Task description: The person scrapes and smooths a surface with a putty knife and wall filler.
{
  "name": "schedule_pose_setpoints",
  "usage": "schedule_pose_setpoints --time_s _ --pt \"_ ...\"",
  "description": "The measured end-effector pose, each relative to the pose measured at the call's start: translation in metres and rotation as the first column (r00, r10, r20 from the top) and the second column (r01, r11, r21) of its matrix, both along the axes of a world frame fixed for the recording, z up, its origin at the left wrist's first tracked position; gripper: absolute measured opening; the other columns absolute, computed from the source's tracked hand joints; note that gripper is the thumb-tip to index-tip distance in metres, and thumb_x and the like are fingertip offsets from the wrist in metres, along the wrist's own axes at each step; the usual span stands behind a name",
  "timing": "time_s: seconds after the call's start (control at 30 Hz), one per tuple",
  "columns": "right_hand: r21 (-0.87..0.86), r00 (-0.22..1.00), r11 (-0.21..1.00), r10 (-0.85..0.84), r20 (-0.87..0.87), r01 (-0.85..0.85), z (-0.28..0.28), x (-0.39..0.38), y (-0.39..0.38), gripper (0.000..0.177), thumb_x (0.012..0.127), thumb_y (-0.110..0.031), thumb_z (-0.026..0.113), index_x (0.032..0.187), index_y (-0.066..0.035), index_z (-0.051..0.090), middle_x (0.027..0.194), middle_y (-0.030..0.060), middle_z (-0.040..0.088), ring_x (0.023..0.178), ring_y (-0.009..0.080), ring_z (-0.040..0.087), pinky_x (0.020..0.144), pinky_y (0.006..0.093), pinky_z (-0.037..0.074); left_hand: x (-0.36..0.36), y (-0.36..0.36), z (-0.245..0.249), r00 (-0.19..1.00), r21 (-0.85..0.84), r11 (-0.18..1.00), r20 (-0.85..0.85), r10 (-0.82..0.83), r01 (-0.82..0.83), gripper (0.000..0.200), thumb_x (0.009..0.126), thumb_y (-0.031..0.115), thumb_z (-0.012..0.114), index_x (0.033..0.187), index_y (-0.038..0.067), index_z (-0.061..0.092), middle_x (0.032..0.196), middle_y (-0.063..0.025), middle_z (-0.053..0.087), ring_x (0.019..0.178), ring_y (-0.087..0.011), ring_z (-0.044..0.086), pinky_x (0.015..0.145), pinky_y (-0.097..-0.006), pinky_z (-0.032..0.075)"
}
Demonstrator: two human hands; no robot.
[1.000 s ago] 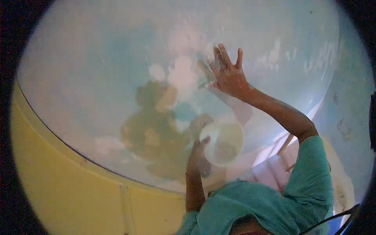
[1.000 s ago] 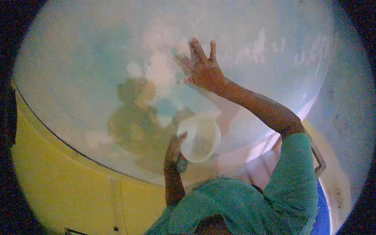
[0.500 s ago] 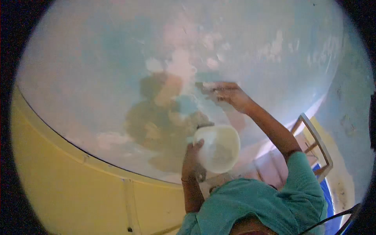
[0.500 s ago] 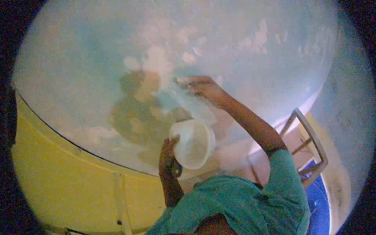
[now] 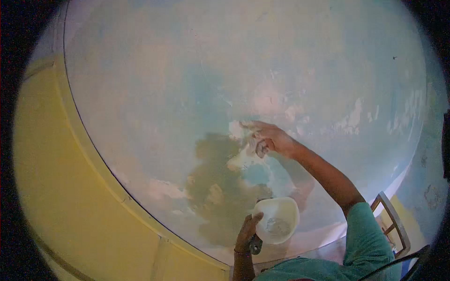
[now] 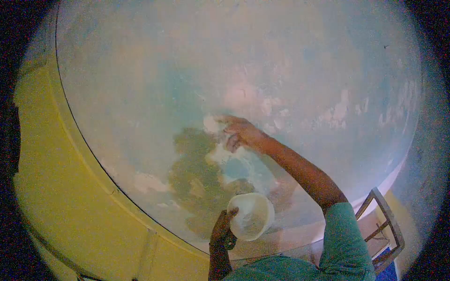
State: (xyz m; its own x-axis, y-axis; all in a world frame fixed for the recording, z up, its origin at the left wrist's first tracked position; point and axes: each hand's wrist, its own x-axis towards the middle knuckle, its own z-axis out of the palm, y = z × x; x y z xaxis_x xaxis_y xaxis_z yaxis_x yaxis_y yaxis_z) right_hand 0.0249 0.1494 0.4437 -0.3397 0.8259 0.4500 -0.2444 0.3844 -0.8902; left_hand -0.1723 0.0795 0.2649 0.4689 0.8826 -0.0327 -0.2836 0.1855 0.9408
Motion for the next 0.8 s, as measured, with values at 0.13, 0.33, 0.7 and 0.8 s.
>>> schedule_pose_setpoints --time_s 0.13,0.33,0.7,0.8 --pt "0.097 0.999 0.995 0.034 0.033 -0.037 0.024 -0.008 0.018 0.046 0.082 -0.013 0.038 0.127 -0.008 0.03 0.083 0.0112 0.057 0.05 0.0155 0.054 0.041 0.0233 0.045 -0.007 0.008 -0.013 0.999 0.008 0.999 -0.006 -0.031 0.031 0.041 0.078 0.031 0.055 0.098 -0.004 0.052 0.085 -0.009 0.057 0.069 -0.016 0.056 0.06 -0.029 0.047" --pt "0.036 0.992 0.993 0.112 -0.065 -0.109 0.032 -0.019 0.032 0.047 0.082 -0.009 0.035 0.128 -0.014 0.026 0.07 0.0074 0.052 0.042 0.013 0.048 0.032 0.0233 0.036 -0.008 -0.007 0.014 0.995 -0.042 0.997 -0.078 0.066 -0.07 0.042 0.077 0.032 0.056 0.096 -0.006 0.053 0.081 -0.0091 0.058 0.069 -0.015 0.056 0.061 -0.0282 0.046" --pt "0.18 0.928 0.962 -0.252 0.274 0.208 0.031 -0.031 0.03 0.058 0.079 -0.007 0.035 0.133 -0.023 0.02 0.064 0.0054 0.052 0.038 0.0091 0.041 0.032 0.0208 0.031 -0.01 0.01 -0.015 0.999 -0.071 0.996 -0.016 0.046 -0.047 0.041 0.076 0.034 0.058 0.089 -0.004 0.056 0.078 -0.0083 0.059 0.067 -0.014 0.056 0.06 -0.0269 0.045" --pt "0.575 0.76 0.772 -0.538 0.364 0.271 0.023 -0.031 0.037 0.06 0.076 -0.009 0.039 0.132 -0.022 0.02 0.072 0.0123 0.056 0.045 0.0194 0.05 0.04 0.0316 0.041 -0.013 0.018 -0.019 1.0 -0.089 0.996 -0.029 0.001 -0.003 0.04 0.076 0.033 0.058 0.09 -0.004 0.056 0.078 -0.0078 0.059 0.067 -0.014 0.056 0.061 -0.027 0.045"
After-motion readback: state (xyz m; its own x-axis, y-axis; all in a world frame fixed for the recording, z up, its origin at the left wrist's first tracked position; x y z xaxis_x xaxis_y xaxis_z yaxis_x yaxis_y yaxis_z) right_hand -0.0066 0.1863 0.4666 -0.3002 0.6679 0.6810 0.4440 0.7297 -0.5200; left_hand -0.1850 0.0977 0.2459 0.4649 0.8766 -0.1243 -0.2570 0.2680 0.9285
